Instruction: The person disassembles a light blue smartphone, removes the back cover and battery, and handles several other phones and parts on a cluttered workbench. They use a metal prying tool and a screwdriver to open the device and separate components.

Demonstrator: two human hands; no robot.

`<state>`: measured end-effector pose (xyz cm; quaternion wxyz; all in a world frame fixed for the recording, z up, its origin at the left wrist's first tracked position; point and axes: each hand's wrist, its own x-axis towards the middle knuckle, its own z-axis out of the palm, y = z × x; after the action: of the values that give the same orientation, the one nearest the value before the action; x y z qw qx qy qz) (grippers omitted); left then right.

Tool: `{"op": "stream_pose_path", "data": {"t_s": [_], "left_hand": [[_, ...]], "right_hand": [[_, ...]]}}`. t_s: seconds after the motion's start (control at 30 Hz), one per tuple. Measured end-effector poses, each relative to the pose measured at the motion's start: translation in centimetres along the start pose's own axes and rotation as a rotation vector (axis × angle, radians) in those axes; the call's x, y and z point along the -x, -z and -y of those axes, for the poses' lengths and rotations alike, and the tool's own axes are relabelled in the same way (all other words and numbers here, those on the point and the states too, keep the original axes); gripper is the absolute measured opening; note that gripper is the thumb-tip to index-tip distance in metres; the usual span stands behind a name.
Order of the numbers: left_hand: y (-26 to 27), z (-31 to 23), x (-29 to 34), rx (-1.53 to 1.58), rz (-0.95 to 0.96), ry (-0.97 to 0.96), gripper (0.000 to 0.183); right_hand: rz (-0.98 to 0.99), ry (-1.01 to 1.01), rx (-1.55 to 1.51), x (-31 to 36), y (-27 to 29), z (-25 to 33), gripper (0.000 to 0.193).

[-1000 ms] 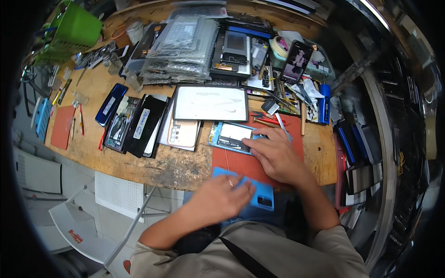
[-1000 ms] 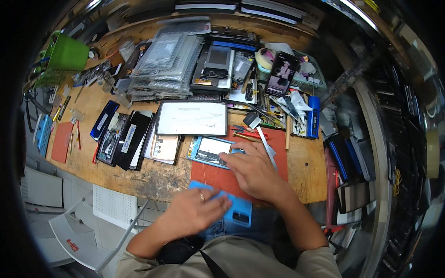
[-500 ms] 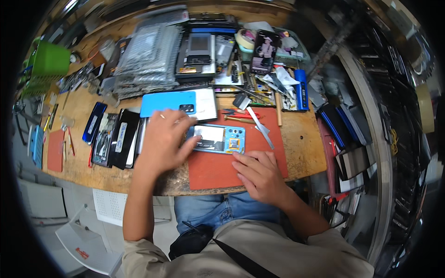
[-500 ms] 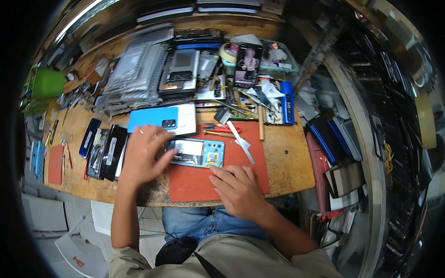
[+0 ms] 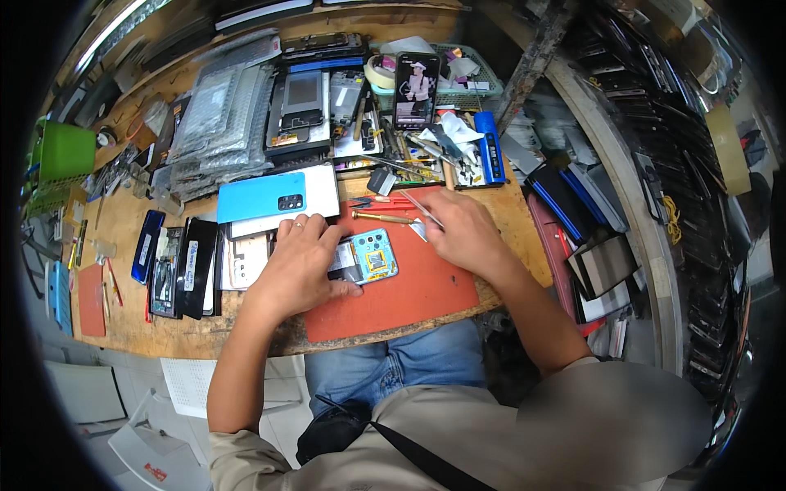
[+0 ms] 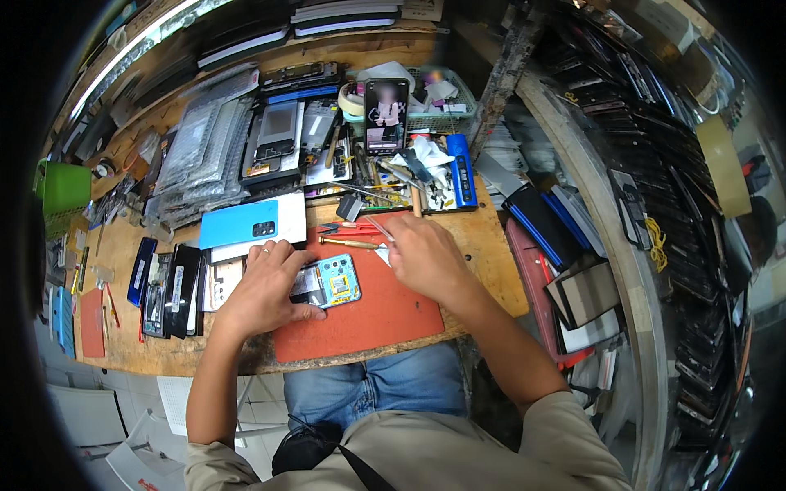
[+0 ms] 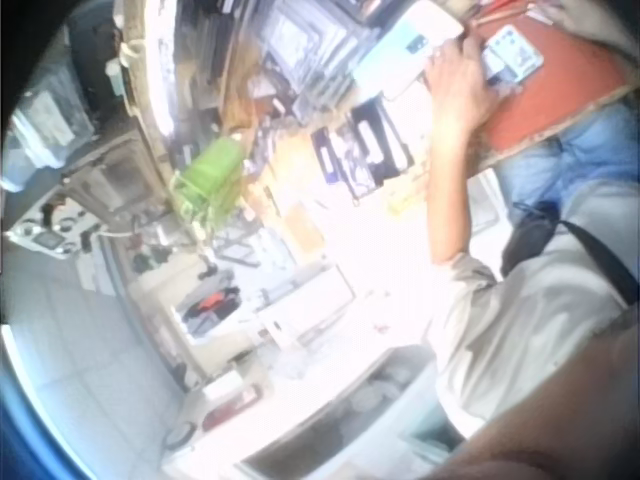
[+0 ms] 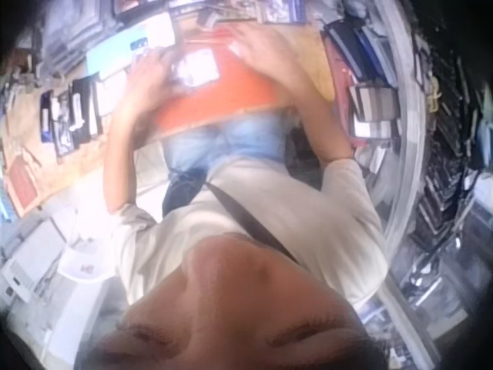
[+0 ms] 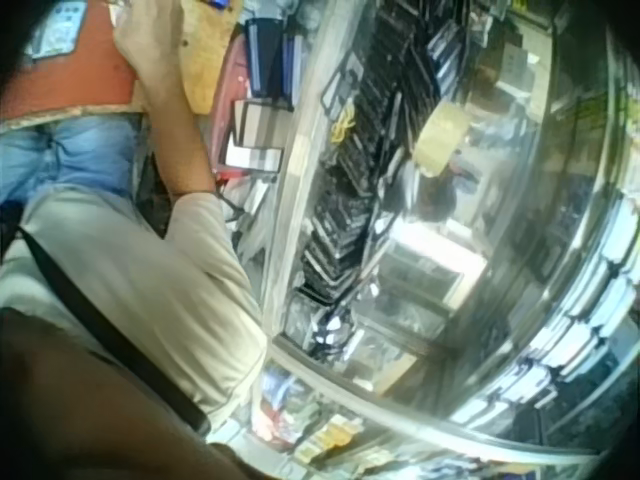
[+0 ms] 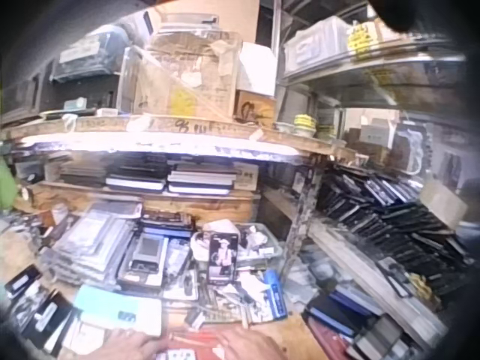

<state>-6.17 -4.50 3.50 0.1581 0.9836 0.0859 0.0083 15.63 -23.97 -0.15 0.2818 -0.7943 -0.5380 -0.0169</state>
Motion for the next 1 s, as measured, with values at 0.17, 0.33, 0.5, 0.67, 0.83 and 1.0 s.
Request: {"op": "stream_pose_path", "data": {"t_s": [0.17, 0.33, 0.5, 0.67, 0.83, 1.0], "left_hand": [[-1.1, -0.2, 1.5, 0.131, -0.119, 0.093, 0.080], [-0.3, -3.4, 3.2, 0.300, -0.165, 0.304, 0.079], [-2.3, -2.8, 6.3, 1.120, -0.518, 0.363, 0.051], [-3.4, -3.4, 7.6, 1.790, -0.440, 0.528, 0.055], [-6.4, -7.1, 6.2, 1.671, -0.583, 0.505, 0.093], [-8.0, -7.5, 4.7, 1.411, -0.688, 0.374, 0.075]], "right_hand": [[-0.122, 0.088, 0.155, -1.4, 1.2, -0.5, 0.014], [0.029, 0.277, -0.181, -6.6, -1.4, 0.4, 0.014], [0.252, 0.435, 0.016, -6.9, -3.2, 2.3, 0.016], [0.122, 0.584, -0.106, -6.3, -0.1, 2.3, 0.020], [-0.012, 0.311, -0.278, -4.4, 2.0, 3.9, 0.018], [0.071, 0.095, -0.430, -2.5, 2.0, 4.7, 0.017]]}}
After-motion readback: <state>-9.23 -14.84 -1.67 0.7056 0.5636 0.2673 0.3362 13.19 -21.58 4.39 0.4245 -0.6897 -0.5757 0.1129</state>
